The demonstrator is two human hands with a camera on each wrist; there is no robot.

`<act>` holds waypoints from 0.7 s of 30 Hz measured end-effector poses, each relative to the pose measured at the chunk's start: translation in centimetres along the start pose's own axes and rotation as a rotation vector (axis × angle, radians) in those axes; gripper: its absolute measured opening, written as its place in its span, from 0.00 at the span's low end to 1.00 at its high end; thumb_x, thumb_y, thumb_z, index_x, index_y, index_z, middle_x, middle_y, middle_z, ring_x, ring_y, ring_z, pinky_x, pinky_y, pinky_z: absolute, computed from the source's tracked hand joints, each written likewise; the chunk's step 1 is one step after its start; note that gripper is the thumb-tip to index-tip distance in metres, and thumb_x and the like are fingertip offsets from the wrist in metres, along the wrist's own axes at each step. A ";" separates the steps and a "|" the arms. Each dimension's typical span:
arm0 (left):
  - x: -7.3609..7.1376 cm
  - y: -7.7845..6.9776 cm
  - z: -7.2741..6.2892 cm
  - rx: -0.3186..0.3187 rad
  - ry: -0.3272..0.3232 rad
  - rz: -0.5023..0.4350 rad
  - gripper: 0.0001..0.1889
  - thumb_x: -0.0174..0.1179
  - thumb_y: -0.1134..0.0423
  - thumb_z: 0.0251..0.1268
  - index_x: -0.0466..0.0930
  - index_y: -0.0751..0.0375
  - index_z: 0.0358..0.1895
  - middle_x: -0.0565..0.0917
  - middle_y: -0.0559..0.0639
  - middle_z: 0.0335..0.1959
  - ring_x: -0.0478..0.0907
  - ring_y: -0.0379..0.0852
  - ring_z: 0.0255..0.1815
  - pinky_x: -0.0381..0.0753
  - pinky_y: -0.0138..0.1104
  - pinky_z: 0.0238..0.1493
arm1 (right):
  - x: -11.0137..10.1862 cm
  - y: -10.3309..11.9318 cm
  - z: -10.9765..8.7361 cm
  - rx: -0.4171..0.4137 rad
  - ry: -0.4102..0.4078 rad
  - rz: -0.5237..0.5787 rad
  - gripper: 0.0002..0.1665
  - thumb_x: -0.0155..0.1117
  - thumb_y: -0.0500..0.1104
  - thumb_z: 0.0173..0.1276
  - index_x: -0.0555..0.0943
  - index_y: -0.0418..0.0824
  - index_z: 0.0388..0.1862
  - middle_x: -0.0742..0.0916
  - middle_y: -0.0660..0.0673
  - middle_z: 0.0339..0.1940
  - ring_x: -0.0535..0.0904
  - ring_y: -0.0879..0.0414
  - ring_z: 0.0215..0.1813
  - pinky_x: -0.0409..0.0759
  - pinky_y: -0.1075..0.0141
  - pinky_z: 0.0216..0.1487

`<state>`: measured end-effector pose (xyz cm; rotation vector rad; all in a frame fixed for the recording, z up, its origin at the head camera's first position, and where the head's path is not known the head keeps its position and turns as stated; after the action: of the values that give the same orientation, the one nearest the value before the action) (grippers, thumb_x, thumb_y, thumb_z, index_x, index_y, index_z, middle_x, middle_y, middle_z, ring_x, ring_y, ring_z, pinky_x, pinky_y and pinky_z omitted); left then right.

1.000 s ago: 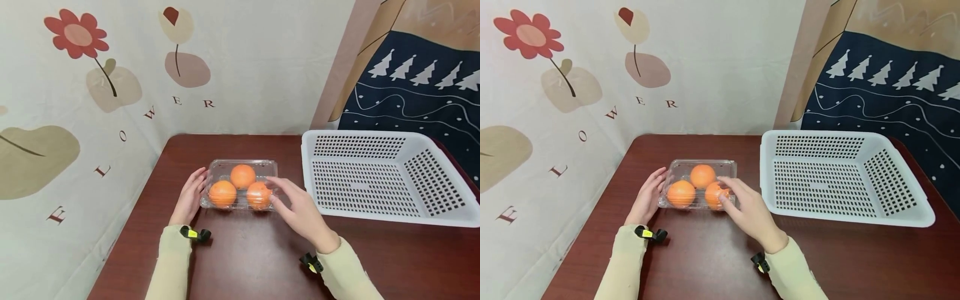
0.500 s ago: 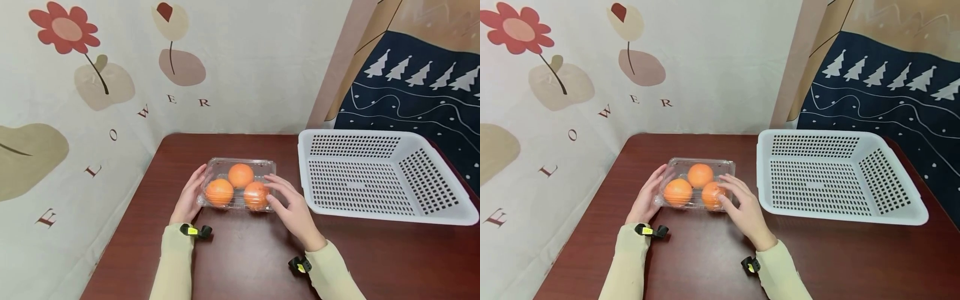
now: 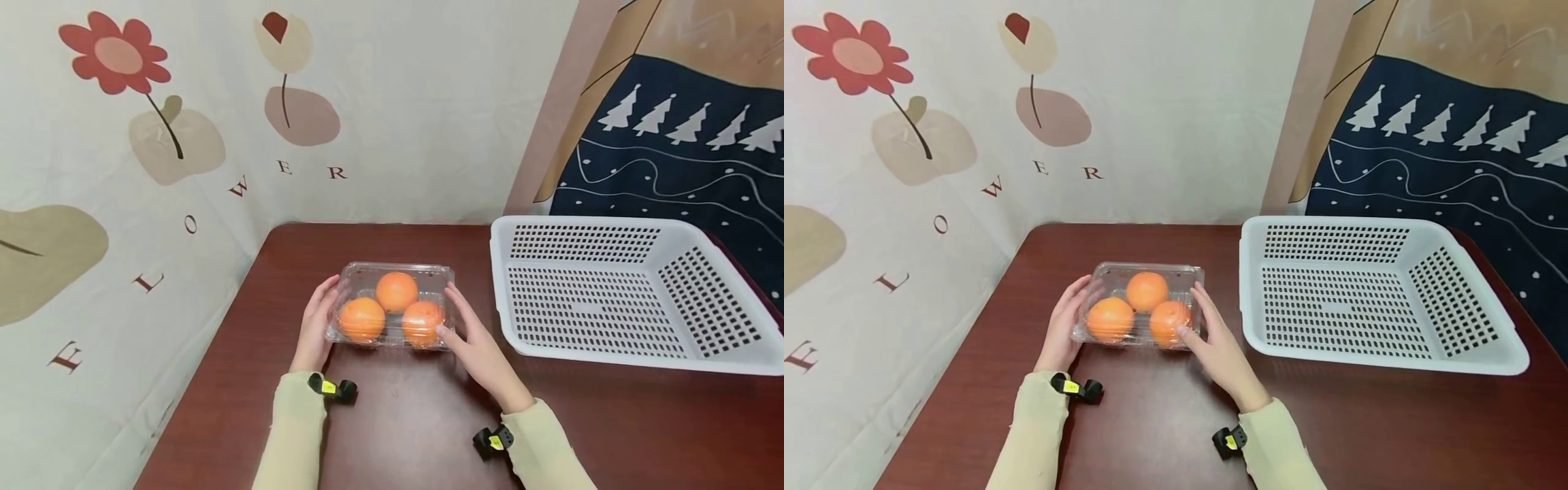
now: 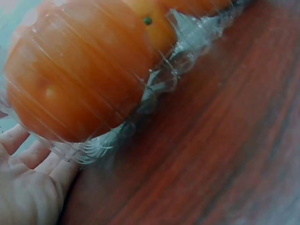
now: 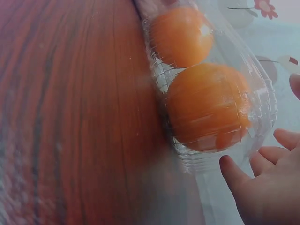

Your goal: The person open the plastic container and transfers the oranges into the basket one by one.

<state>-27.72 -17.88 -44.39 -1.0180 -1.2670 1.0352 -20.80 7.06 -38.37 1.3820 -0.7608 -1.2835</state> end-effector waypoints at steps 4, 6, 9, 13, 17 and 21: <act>-0.6 0.4 0.3 0.026 -0.043 0.060 0.22 0.44 0.58 0.69 0.60 0.61 0.63 0.67 0.56 0.61 0.63 0.49 0.62 0.52 0.42 0.65 | -0.1 -0.6 0.0 0.004 0.024 0.003 0.44 0.63 0.41 0.59 0.51 0.48 0.70 0.50 0.52 0.72 0.53 0.50 0.69 0.56 0.53 0.64; -0.8 0.4 0.4 0.030 -0.072 0.101 0.21 0.45 0.55 0.68 0.62 0.58 0.62 0.69 0.53 0.60 0.64 0.47 0.62 0.53 0.44 0.64 | 0.0 -0.7 0.1 -0.004 0.046 -0.003 0.47 0.65 0.40 0.56 0.52 0.50 0.70 0.49 0.55 0.72 0.49 0.54 0.70 0.54 0.54 0.65; -1.1 0.2 0.7 0.034 -0.114 0.156 0.21 0.46 0.52 0.67 0.65 0.55 0.60 0.70 0.50 0.59 0.65 0.44 0.60 0.56 0.46 0.62 | 0.0 -0.8 0.4 -0.026 0.062 0.004 0.47 0.66 0.38 0.55 0.52 0.49 0.70 0.46 0.57 0.71 0.45 0.57 0.70 0.53 0.54 0.65; -1.1 0.2 0.6 0.020 -0.133 0.177 0.20 0.47 0.51 0.66 0.68 0.54 0.57 0.72 0.48 0.57 0.66 0.42 0.59 0.58 0.45 0.61 | -0.2 -1.3 0.4 -0.030 0.053 0.070 0.43 0.62 0.34 0.57 0.54 0.48 0.69 0.45 0.55 0.72 0.43 0.57 0.70 0.51 0.51 0.65; -0.7 0.1 0.3 -0.008 -0.114 0.163 0.19 0.47 0.52 0.66 0.69 0.53 0.58 0.73 0.47 0.57 0.66 0.41 0.59 0.58 0.43 0.62 | -0.2 -2.2 0.2 -0.032 0.052 0.185 0.44 0.59 0.29 0.57 0.53 0.47 0.70 0.45 0.53 0.72 0.41 0.59 0.71 0.50 0.51 0.65; 0.1 -0.5 -0.3 -0.016 -0.073 0.130 0.20 0.46 0.56 0.68 0.67 0.55 0.61 0.70 0.49 0.60 0.64 0.44 0.61 0.56 0.40 0.64 | 0.1 -2.7 -0.1 -0.067 0.069 0.263 0.44 0.57 0.28 0.58 0.49 0.43 0.71 0.44 0.50 0.72 0.40 0.60 0.71 0.49 0.53 0.66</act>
<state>-27.43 -17.91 -43.86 -1.0950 -1.2829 1.1729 -21.24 7.69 -40.95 1.2216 -0.8153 -1.0412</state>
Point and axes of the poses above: each hand's wrist, its own z-axis towards the middle knuckle, its own x-axis out of the palm, y = z × x, the point moved 10 cm from there along z, towards the middle knuckle
